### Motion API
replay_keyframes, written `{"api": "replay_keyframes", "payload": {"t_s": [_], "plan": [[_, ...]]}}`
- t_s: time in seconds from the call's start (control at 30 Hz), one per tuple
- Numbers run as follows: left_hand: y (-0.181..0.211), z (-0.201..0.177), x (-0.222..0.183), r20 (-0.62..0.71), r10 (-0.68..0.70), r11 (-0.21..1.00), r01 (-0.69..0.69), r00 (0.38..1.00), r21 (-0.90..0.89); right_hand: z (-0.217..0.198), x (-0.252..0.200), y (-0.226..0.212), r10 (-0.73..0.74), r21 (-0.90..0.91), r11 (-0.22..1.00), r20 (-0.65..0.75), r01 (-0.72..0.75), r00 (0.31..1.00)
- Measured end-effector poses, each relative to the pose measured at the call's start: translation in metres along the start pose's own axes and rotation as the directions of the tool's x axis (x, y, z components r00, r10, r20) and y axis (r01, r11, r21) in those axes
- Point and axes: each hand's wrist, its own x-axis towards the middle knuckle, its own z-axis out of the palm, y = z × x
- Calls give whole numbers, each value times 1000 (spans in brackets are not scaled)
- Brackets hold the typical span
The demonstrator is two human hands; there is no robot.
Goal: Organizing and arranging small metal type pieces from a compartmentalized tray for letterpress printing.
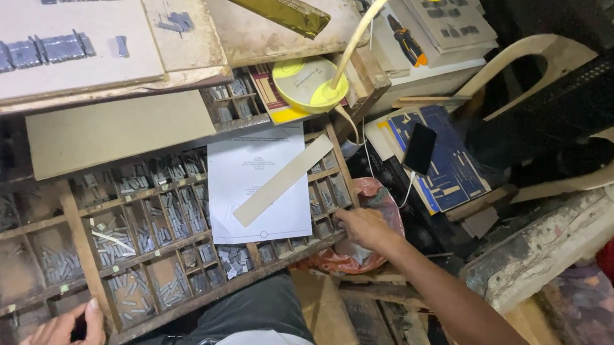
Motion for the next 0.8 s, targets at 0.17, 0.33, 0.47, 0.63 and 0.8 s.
{"api": "replay_keyframes", "payload": {"t_s": [0.17, 0.33, 0.47, 0.63, 0.8], "plan": [[-13, 22, -3, -83, 16, 1000, -16, 996, -3, -3, -1, 4, 35, 127, 991, 30, -39, 999], [-11, 19, -5, -88, 10, 999, -12, 996, -32, -17, 1, -7, 93, 16, 995, 175, -98, 980], [-1, 4, -1, -84, 17, 996, -24, 996, -85, -9, 10, 3, 59, -41, 998, 99, -55, 993], [-8, 16, -4, -65, 32, 999, -34, 997, -16, 4, 10, -7, 63, -153, 987, 67, -52, 996], [-8, 17, -6, -50, -11, 997, 7, 999, -73, -2, 24, -14, 93, -253, 966, 113, -62, 989]]}}
